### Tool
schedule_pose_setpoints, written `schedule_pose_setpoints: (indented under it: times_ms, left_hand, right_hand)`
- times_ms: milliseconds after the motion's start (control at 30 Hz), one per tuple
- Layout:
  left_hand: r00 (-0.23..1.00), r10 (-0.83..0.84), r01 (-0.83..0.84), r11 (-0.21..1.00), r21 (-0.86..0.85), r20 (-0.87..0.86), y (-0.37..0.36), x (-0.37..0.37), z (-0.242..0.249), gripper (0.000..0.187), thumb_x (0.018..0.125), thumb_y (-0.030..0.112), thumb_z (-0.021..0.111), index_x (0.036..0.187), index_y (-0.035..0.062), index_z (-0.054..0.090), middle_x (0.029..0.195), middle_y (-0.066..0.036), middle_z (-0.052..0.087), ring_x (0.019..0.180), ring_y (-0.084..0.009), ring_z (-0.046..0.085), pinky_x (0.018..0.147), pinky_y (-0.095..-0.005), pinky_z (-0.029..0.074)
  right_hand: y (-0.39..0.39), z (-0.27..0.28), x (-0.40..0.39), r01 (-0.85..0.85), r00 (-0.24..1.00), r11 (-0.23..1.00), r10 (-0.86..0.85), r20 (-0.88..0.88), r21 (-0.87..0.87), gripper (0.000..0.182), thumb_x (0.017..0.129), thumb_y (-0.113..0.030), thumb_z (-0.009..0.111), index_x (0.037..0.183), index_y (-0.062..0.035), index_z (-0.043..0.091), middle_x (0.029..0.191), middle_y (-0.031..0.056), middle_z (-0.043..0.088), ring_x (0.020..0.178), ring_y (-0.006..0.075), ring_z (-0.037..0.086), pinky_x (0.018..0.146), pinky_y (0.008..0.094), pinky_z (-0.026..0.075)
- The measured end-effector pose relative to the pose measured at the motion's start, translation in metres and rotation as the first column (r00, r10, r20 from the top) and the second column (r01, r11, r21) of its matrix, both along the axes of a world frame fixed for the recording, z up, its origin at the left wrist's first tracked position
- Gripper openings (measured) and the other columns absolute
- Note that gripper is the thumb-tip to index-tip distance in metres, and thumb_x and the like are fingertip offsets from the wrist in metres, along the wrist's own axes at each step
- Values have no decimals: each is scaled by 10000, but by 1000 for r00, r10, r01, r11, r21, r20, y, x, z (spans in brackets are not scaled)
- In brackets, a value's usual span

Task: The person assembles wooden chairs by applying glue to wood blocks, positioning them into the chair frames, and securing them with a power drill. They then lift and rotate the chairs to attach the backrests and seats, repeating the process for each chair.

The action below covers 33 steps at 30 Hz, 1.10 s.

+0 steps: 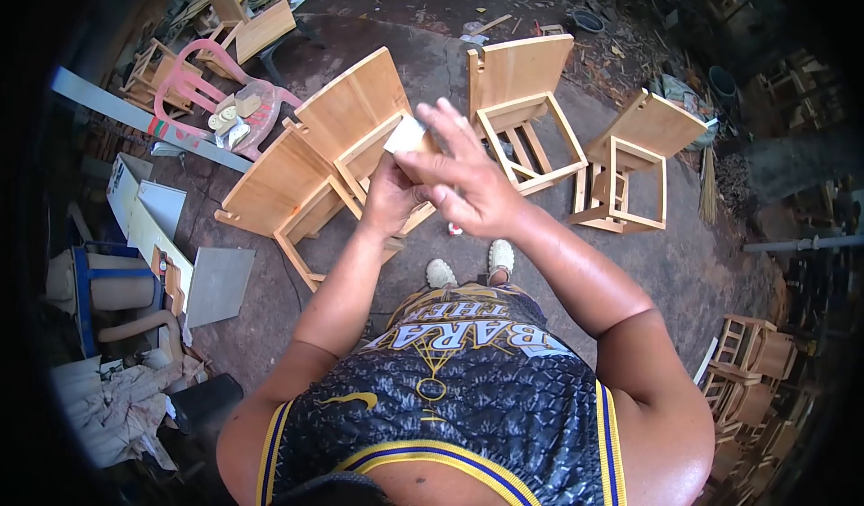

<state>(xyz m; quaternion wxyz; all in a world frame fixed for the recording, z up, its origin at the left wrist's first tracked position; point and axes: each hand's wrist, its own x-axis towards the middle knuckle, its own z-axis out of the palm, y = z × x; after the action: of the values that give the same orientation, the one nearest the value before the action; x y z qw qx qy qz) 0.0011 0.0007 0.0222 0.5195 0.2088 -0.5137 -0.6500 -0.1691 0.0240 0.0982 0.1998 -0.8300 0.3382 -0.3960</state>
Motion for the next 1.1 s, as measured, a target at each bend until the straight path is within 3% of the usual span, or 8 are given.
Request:
schedule_pose_setpoints:
  times_ms: [200,267,400,500,567,700,833,1100]
  left_hand:
    - [999,-40,39,997,-65,-21,0,-1,-1,826,705,342,819,1340,55,376,1183,-71,550,1005,-156,588,789,-292,517]
    - [993,-109,109,994,11,-46,3,2,2,822,716,316,818,1352,58,364,1176,-71,553,1001,-156,589,756,-287,528]
    - [986,-164,167,982,87,-41,1,8,-4,826,722,298,818,1363,57,357,1180,-72,552,999,-157,589,746,-289,536]
    - [977,-214,214,976,37,-8,-2,6,-8,816,726,290,816,1361,58,359,1162,-65,561,984,-152,593,758,-292,536]
    - [996,-73,72,997,-21,-56,0,2,-2,806,729,279,815,1359,59,364,1143,-60,570,964,-147,598,764,-292,533]
    - [992,-114,116,993,38,-44,-1,11,-4,799,733,244,815,1363,49,364,1139,-60,575,973,-147,600,777,-292,532]
    - [975,-219,216,974,66,45,-3,13,-3,776,736,159,806,1366,35,370,1150,-70,572,978,-152,606,775,-294,541]
    - [970,-229,225,973,55,79,-5,12,-3,731,750,86,785,1352,14,377,1152,-84,572,961,-161,622,766,-294,551]
  right_hand:
    - [-21,1,-10,67,996,996,-69,-47,-51,458,895,-381,434,1292,-209,585,1489,217,286,1406,442,171,1118,557,163]
    - [-29,1,-17,186,976,980,-193,-100,-72,457,895,-389,433,1285,-208,591,1486,220,292,1407,440,171,1116,561,165]
    - [-21,12,-6,31,994,994,-41,-98,-102,441,907,-396,428,1268,-216,604,1484,215,296,1407,435,176,1115,573,154]
    - [-27,4,-7,102,987,991,-111,-118,-82,440,894,-401,438,1252,-216,615,1484,205,299,1400,441,190,1114,581,148]
    - [-30,2,-11,179,980,981,-185,-68,-80,440,866,-373,449,1237,-217,626,1476,204,310,1399,441,194,1111,593,143]
    - [-24,10,-8,39,988,993,-55,-143,-112,436,846,-375,458,1202,-210,648,1475,198,314,1397,448,190,1090,632,147]
    - [-29,21,-7,80,953,987,-117,-278,-142,433,871,-417,437,1164,-200,670,1477,186,319,1398,448,186,1090,636,132]
    - [-28,25,-21,64,967,994,-84,-240,-91,449,880,-435,412,1160,-198,672,1474,184,326,1404,437,178,1089,641,126]
